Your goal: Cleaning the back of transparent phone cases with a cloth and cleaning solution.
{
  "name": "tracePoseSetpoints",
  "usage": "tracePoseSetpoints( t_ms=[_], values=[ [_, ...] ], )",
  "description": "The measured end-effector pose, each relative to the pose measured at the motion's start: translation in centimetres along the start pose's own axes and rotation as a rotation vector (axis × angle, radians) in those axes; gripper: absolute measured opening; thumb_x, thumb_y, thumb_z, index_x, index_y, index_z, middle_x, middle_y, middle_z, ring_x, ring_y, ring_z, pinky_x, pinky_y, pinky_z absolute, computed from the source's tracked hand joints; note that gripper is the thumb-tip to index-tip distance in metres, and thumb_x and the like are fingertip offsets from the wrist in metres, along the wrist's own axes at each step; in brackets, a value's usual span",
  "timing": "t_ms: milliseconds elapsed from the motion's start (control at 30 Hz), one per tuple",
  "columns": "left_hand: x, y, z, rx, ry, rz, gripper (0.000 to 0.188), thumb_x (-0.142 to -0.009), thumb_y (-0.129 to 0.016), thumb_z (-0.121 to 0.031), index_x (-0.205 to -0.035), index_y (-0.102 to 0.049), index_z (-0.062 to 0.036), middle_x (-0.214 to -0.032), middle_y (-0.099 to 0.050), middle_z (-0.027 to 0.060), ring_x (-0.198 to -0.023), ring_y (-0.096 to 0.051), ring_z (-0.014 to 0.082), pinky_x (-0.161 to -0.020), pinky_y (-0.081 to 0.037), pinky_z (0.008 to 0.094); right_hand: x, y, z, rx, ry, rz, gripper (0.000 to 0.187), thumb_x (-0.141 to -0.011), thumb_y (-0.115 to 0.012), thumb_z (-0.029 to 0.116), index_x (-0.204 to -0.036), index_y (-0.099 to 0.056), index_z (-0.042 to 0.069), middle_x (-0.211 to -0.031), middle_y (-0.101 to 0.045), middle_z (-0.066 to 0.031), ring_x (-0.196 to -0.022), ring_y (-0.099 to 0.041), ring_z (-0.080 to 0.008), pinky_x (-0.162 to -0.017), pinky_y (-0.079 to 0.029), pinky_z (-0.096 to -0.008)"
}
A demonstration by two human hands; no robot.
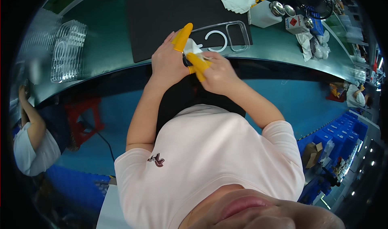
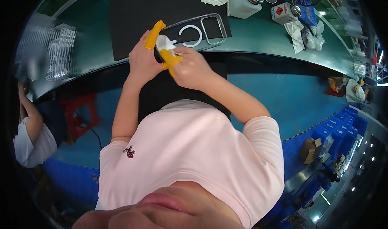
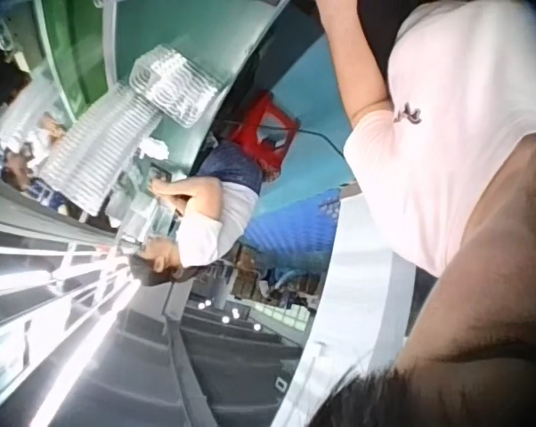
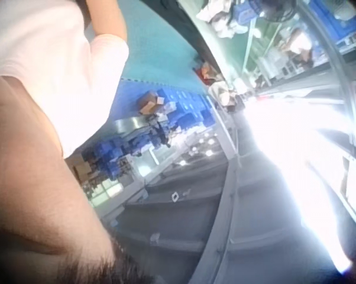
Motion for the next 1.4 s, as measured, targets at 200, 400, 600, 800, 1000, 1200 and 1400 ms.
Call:
tracePoseSetpoints(
  t_ms=[200,400,600,800,1000,1200,1400],
  values=[
    [0.2,0.3,0.1,0.002,0.016,0.012,0.085,-0.056,-0.078,-0.040,-0.127,-0.040,-0.0121,-0.121,-0.051,0.0087,-0.117,-0.045,0.0246,-0.095,-0.039,0.0333,1.4,2.7,-3.6,0.284,-0.157,-0.050,0.007,-0.057,-0.062,0.004,-0.064,-0.061,0.001,-0.058,-0.058,-0.0134,-0.056,-0.059,-0.0268,-0.078,-0.046,-0.0387],
    [-1.4,2.3,-0.5,0.115,-0.010,-0.031,0.083,-0.056,-0.078,-0.035,-0.126,-0.041,-0.0118,-0.121,-0.050,0.0097,-0.116,-0.045,0.0296,-0.092,-0.040,0.0360,0.6,1.1,-1.8,0.065,-0.062,0.046,0.029,-0.055,-0.058,0.001,-0.083,-0.061,-0.003,-0.062,-0.057,-0.0127,-0.063,-0.059,-0.0285,-0.080,-0.046,-0.0397],
    [-2.1,0.9,-1.7,0.242,0.037,0.038,0.083,-0.053,-0.079,-0.032,-0.124,-0.042,-0.0091,-0.116,-0.049,0.0137,-0.102,-0.051,0.0339,-0.085,-0.043,0.0396,0.9,1.1,-5.0,0.322,-0.132,0.011,0.019,-0.054,-0.060,0.014,-0.069,-0.062,0.002,-0.058,-0.053,-0.0089,-0.055,-0.054,-0.0261,-0.067,-0.045,-0.0375],
    [0.0,1.2,-0.8,0.135,0.029,0.003,0.089,-0.051,-0.080,-0.033,-0.126,-0.039,-0.0066,-0.122,-0.045,0.0213,-0.112,-0.044,0.0375,-0.093,-0.037,0.0414,1.3,1.7,-3.8,0.052,-0.232,0.081,0.011,-0.071,-0.054,0.008,-0.073,-0.063,0.002,-0.056,-0.056,-0.0113,-0.060,-0.058,-0.0263,-0.083,-0.045,-0.0356],
    [0.0,1.2,-1.2,0.113,0.067,0.026,0.091,-0.052,-0.081,-0.031,-0.126,-0.037,-0.0046,-0.123,-0.044,0.0220,-0.114,-0.043,0.0371,-0.095,-0.037,0.0413,7.2,17.4,-7.3,0.607,-0.402,-0.745,0.018,-0.068,-0.059,0.001,-0.085,-0.060,0.000,-0.077,-0.060,-0.0139,-0.072,-0.059,-0.0291,-0.065,-0.048,-0.0360],
    [-0.5,1.5,-1.5,0.095,0.028,0.027,0.091,-0.052,-0.081,-0.032,-0.127,-0.036,-0.0051,-0.123,-0.044,0.0231,-0.114,-0.043,0.0375,-0.094,-0.038,0.0416,15.9,34.0,-12.1,0.800,-0.877,-1.297,0.014,-0.073,-0.051,0.007,-0.074,-0.057,-0.005,-0.058,-0.055,-0.0209,-0.050,-0.060,-0.0262,-0.045,-0.043,-0.0362],
    [-0.5,1.4,-1.2,0.050,-0.001,-0.020,0.093,-0.053,-0.080,-0.032,-0.129,-0.034,-0.0085,-0.122,-0.044,0.0235,-0.112,-0.044,0.0385,-0.092,-0.039,0.0424,11.4,17.9,-11.9,0.680,-0.348,-0.781,0.019,-0.068,-0.062,0.003,-0.087,-0.062,-0.001,-0.069,-0.061,-0.0137,-0.061,-0.061,-0.0283,-0.067,-0.048,-0.0383]
  ],
)
Point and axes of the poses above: each hand's wrist, its own x-axis away from the middle knuckle, its own y-axis out of the back of the hand, z = x × y, the point moved 3 cm from there along -x, towards the middle knuckle
